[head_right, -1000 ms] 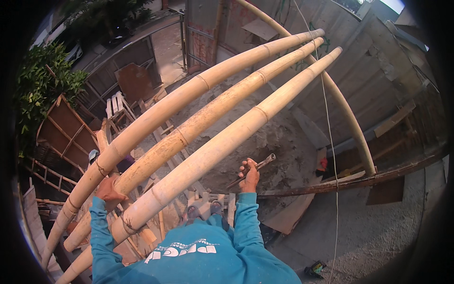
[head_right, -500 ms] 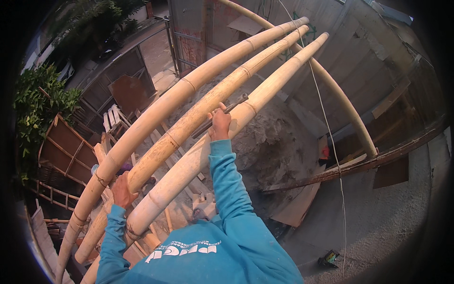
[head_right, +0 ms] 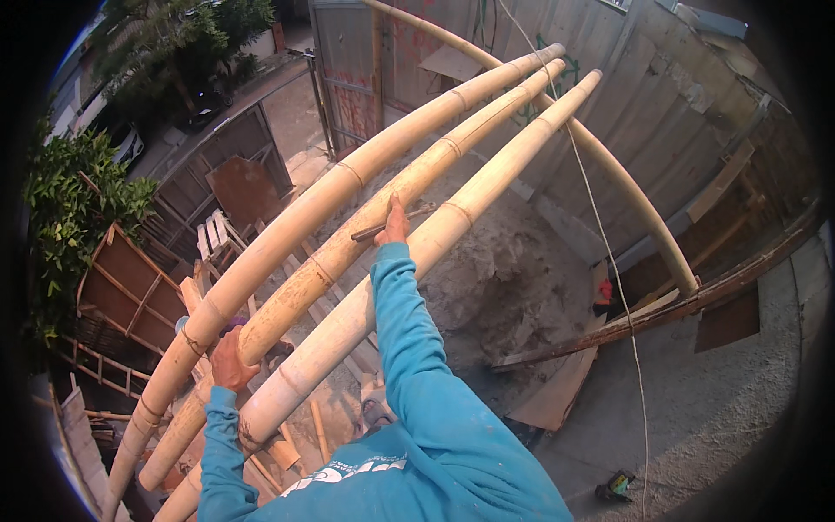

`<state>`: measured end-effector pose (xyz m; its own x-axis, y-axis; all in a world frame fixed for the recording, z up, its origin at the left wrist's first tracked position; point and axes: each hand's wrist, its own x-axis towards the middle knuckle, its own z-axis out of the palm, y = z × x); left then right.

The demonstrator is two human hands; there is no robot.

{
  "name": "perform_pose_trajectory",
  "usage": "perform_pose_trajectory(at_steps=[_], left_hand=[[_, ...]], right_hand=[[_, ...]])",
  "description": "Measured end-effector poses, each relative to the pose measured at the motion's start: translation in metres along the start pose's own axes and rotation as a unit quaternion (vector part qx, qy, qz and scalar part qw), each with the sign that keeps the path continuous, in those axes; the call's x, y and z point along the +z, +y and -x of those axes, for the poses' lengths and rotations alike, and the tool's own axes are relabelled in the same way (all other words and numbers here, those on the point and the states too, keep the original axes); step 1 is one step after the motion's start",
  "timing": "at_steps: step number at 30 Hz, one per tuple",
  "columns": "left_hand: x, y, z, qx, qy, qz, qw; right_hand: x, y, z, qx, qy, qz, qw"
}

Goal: The person lifts and positions long bamboo poles onto a wooden frame, securing them with rope ties. They adjust the poles and tighten the bindings while standing on a makeshift platform. Another worker is visible below, but the camera wearer focuses on aligning and fastening the bamboo components.

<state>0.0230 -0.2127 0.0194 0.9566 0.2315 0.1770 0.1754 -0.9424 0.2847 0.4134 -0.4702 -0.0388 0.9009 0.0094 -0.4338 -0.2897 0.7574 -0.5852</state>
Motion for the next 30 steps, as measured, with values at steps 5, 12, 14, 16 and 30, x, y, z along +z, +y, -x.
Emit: perform_pose_trajectory(at_steps=[5,12,14,16,30], left_hand=[[-0.021,0.013,-0.009,0.006,0.017,-0.025,1.0],[-0.001,0.034,-0.039,0.022,0.008,-0.025,0.999],[0.004,0.055,-0.044,0.021,0.001,-0.036,0.999],[0.015,0.067,-0.046,0.03,0.043,-0.064,0.997],[0.039,0.061,-0.092,0.049,-0.026,0.029,0.998]], right_hand=[[-0.006,-0.01,0.005,0.002,-0.057,-0.073,0.996],[-0.006,-0.031,-0.041,-0.021,0.015,-0.106,0.994],[-0.009,-0.042,-0.044,-0.044,0.022,-0.105,0.993],[-0.004,-0.054,-0.04,-0.055,0.041,-0.111,0.991],[0.023,-0.065,0.018,-0.28,0.053,0.031,0.958]])
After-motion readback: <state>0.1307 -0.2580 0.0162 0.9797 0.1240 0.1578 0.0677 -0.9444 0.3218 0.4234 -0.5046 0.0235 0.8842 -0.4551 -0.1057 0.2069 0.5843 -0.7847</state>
